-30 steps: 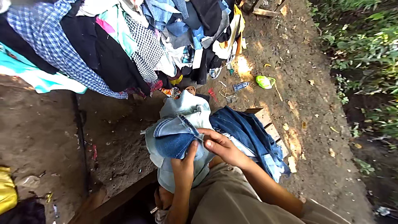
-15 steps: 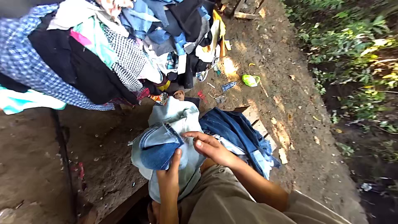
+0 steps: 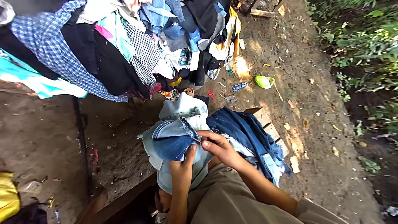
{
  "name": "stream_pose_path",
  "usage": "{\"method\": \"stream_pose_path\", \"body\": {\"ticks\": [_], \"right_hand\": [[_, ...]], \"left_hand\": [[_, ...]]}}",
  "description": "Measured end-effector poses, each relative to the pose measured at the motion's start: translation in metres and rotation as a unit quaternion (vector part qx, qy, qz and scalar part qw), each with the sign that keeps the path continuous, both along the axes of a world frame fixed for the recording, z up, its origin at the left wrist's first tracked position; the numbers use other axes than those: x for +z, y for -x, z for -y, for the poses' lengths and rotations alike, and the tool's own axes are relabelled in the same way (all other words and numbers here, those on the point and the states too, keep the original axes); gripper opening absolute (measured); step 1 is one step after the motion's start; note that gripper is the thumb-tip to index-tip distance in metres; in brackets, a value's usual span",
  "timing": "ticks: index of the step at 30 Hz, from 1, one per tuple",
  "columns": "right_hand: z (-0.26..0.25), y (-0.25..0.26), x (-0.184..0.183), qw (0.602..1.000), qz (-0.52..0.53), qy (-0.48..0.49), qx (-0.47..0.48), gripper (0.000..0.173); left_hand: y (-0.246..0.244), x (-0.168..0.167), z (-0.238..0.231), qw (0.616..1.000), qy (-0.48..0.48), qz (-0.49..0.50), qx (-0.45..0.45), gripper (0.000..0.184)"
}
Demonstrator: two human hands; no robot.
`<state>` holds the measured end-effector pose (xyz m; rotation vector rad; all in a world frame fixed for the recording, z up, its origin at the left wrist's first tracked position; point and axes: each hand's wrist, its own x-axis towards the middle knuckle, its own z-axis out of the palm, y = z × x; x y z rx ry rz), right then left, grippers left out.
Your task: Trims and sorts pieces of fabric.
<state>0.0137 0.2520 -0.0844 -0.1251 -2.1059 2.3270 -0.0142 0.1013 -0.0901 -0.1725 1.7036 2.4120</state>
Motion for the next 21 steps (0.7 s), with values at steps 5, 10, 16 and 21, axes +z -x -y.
{"method": "stream_pose_path", "body": {"ticks": [5,10,16,21], "right_hand": [[-0.008,0.003,0.013,0.958,0.169,0.226,0.044,0.033],[-0.005,-0.004,0.009,0.997,0.001,-0.054,0.048,0.044],[0.002,0.001,-0.004,0.966,-0.073,-0.249,-0.016,0.04],[0.004,0.017,0.005,0.992,0.064,0.107,0.008,0.014]], "left_hand": [[0.0,0.002,-0.001,0.999,-0.022,0.034,0.012,0.039],[0.0,0.004,0.001,0.998,-0.013,0.052,0.018,0.043],[-0.006,-0.001,0.0,0.999,0.038,-0.006,-0.018,0.036],[0.001,-0.008,0.004,0.999,0.011,0.03,-0.002,0.041]]}}
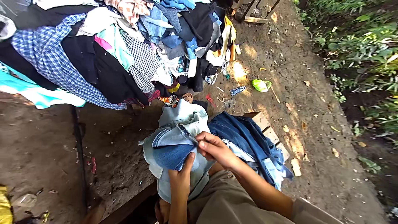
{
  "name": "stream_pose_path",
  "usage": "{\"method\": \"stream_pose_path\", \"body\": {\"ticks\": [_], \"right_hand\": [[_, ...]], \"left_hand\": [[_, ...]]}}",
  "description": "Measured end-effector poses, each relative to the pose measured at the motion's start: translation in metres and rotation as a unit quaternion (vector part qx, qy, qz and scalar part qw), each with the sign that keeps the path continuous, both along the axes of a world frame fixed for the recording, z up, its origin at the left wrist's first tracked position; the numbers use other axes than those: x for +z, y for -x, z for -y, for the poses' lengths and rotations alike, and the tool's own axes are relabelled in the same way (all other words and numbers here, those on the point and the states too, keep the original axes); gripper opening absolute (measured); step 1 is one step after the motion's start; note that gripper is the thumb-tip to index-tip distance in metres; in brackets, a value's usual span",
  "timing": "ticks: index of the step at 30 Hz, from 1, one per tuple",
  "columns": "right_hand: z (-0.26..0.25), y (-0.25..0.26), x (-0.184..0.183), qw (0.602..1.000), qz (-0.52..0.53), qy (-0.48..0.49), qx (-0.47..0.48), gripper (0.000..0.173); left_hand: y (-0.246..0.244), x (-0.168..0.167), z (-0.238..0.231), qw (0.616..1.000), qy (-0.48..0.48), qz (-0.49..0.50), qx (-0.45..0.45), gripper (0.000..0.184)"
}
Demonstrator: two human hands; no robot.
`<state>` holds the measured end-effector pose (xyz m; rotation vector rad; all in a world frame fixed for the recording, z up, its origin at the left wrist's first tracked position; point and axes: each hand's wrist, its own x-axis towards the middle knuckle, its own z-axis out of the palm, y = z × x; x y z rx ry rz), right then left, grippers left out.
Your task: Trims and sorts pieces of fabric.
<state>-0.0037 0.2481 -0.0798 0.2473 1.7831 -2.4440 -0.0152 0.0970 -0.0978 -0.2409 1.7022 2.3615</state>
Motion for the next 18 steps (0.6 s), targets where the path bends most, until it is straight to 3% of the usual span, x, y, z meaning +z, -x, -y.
{"method": "stream_pose_path", "body": {"ticks": [3,6,12,15,18], "right_hand": [[-0.008,0.006,0.005,0.984,0.112,0.136,0.035,0.018],[-0.013,0.004,0.006,0.981,0.137,0.136,0.027,0.03],[-0.014,-0.013,0.002,0.996,0.052,-0.067,-0.024,0.036],[-0.013,-0.025,-0.003,0.984,-0.027,-0.178,0.019,0.048],[-0.01,-0.028,-0.003,0.957,-0.092,-0.275,0.03,0.049]], "left_hand": [[0.004,0.001,0.001,0.999,-0.027,0.028,0.008,0.041],[0.002,-0.002,-0.003,0.997,-0.046,0.045,0.034,0.04],[0.0,-0.005,-0.013,0.997,-0.04,0.031,0.062,0.044],[0.001,-0.005,-0.013,0.997,-0.03,0.033,0.059,0.045],[-0.001,-0.002,-0.013,0.997,-0.047,0.021,0.056,0.04]]}}
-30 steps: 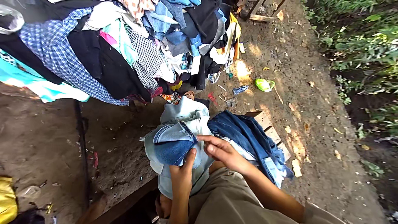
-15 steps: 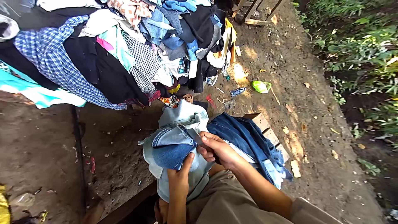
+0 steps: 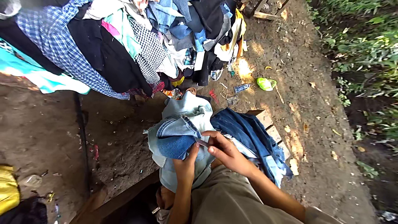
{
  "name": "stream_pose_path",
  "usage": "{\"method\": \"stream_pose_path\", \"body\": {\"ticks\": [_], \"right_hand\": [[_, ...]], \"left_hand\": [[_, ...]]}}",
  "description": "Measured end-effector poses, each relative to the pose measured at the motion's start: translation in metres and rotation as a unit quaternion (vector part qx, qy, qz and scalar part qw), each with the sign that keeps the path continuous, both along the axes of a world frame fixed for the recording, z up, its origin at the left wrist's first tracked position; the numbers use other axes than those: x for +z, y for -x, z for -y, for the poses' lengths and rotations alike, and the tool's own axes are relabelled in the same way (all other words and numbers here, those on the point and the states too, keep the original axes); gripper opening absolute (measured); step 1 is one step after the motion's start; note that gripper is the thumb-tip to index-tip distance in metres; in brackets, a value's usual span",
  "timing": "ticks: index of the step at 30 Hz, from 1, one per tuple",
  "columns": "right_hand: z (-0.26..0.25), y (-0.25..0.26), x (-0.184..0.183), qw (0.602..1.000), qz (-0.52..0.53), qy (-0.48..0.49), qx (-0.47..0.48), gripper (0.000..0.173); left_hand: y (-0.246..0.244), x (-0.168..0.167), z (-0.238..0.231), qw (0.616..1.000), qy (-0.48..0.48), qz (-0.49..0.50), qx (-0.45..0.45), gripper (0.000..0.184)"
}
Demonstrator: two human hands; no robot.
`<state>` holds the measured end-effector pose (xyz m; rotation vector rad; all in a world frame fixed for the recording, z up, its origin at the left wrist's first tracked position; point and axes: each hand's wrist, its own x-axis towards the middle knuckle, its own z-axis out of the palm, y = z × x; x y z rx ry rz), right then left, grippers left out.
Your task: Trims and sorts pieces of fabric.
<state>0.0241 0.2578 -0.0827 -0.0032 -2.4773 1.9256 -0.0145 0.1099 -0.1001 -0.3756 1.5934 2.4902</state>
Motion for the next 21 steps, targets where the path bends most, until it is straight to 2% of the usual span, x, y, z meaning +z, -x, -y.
{"method": "stream_pose_path", "body": {"ticks": [3,5,6,8,10,12,17,20,21], "right_hand": [[0.005,0.006,-0.003,0.999,-0.017,-0.038,-0.002,0.045],[0.004,0.011,-0.005,0.999,-0.034,-0.025,-0.017,0.038],[0.004,0.013,-0.005,0.999,-0.028,0.009,-0.025,0.035],[0.006,0.017,0.001,0.986,0.046,0.154,-0.039,0.027],[0.003,0.022,0.009,0.936,0.161,0.311,-0.047,0.02],[-0.004,0.024,0.014,0.905,0.207,0.366,-0.059,0.028],[-0.011,0.01,0.011,0.946,0.184,0.264,-0.045,0.046],[-0.015,-0.001,0.005,0.975,0.131,0.178,-0.024,0.071],[-0.015,-0.003,0.004,0.984,0.111,0.135,-0.023,0.075]], "left_hand": [[-0.003,0.005,0.005,0.998,0.032,-0.033,-0.033,0.035],[-0.001,0.005,0.007,0.995,0.053,-0.064,-0.051,0.035],[0.0,0.005,0.009,0.994,0.057,-0.075,-0.058,0.034],[0.002,0.005,0.011,0.993,0.057,-0.079,-0.064,0.033],[0.003,0.006,0.01,0.996,0.041,-0.055,-0.057,0.034],[0.002,0.008,0.009,0.998,0.022,-0.024,-0.047,0.035],[0.002,0.007,0.011,0.998,0.014,0.028,-0.047,0.04],[0.005,0.003,0.011,0.998,0.018,0.019,-0.058,0.043],[0.006,0.003,0.011,0.998,0.023,0.014,-0.056,0.043]]}}
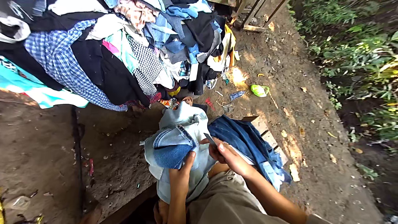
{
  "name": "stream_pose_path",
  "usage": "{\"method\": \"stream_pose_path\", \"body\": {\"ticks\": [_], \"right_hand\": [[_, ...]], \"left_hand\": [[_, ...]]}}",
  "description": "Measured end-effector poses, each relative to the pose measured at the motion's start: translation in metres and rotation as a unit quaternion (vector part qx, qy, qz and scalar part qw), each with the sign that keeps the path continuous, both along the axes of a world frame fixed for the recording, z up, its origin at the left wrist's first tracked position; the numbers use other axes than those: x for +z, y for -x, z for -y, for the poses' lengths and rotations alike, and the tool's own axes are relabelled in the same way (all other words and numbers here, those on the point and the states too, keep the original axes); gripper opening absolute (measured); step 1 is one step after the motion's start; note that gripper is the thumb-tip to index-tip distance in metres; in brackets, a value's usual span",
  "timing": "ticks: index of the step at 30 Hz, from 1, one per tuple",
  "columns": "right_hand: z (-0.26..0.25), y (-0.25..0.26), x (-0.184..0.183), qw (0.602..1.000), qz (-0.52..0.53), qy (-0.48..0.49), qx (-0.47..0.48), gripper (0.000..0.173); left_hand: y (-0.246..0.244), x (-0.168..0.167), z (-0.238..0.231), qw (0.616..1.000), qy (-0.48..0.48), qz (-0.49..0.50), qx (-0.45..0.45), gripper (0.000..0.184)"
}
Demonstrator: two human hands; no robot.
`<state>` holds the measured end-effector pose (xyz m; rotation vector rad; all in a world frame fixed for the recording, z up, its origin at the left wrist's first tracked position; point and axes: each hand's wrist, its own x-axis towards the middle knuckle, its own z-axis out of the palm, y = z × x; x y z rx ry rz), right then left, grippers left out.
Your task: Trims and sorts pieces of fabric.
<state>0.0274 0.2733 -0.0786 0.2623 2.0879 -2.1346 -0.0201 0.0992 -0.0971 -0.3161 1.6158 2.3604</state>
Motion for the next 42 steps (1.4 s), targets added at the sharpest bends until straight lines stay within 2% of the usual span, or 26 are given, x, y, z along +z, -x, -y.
{"method": "stream_pose_path", "body": {"ticks": [3,5,8,11,14,16,18,21,23,25,27,30,33,36,40,42], "right_hand": [[0.0,-0.003,0.006,0.987,-0.035,-0.156,0.023,0.064],[0.002,0.0,0.01,0.975,-0.055,-0.212,0.04,0.054],[0.006,0.004,0.008,0.964,-0.087,-0.245,0.052,0.048],[0.01,0.01,0.004,0.961,-0.097,-0.252,0.049,0.05],[0.018,0.014,-0.008,0.958,-0.143,-0.249,0.002,0.042],[0.025,0.017,-0.011,0.974,-0.144,-0.17,-0.036,0.036],[0.028,0.022,-0.002,0.995,-0.081,0.011,-0.063,0.024],[0.02,0.029,0.009,0.97,0.063,0.232,-0.045,0.013],[0.014,0.032,0.01,0.95,0.105,0.294,-0.017,0.014],[0.013,0.031,0.01,0.946,0.112,0.305,-0.008,0.015],[0.015,0.029,0.01,0.96,0.089,0.266,-0.012,0.017],[0.016,0.02,0.009,0.98,0.055,0.192,-0.021,0.023],[0.012,0.009,0.007,0.99,0.024,0.136,-0.02,0.036],[0.01,0.002,0.002,0.999,-0.04,0.016,0.002,0.046],[0.014,0.009,-0.008,0.983,-0.135,-0.127,-0.008,0.042],[0.02,0.018,-0.005,0.987,-0.137,-0.076,-0.023,0.034]], "left_hand": [[0.0,0.003,0.0,1.0,0.012,-0.015,0.01,0.046],[0.0,0.006,-0.001,1.0,0.01,-0.023,0.017,0.046],[-0.002,0.007,-0.001,0.999,-0.006,-0.04,0.014,0.043],[-0.006,0.006,0.0,0.997,0.017,-0.074,-0.011,0.037],[-0.008,0.004,-0.001,0.993,0.046,-0.101,-0.028,0.035],[-0.006,0.004,0.0,0.993,0.048,-0.109,-0.028,0.037],[-0.006,0.004,0.0,0.993,0.033,-0.108,-0.024,0.04],[-0.007,0.005,-0.002,0.997,0.005,-0.083,0.0,0.041],[-0.006,0.005,-0.002,0.998,-0.023,-0.061,0.012,0.041],[-0.007,0.004,-0.004,0.998,-0.038,-0.042,0.026,0.039],[-0.012,0.0,-0.011,0.997,-0.032,-0.059,0.048,0.038],[-0.021,-0.009,-0.022,0.992,-0.016,-0.113,0.046,0.049],[-0.017,-0.015,-0.026,0.99,-0.019,-0.133,0.034,0.04],[-0.014,-0.013,-0.026,0.99,0.002,-0.124,0.061,0.032],[-0.014,-0.001,-0.017,0.993,0.038,-0.111,0.02,0.034],[-0.012,0.001,-0.013,0.992,0.049,-0.115,0.007,0.034]]}}
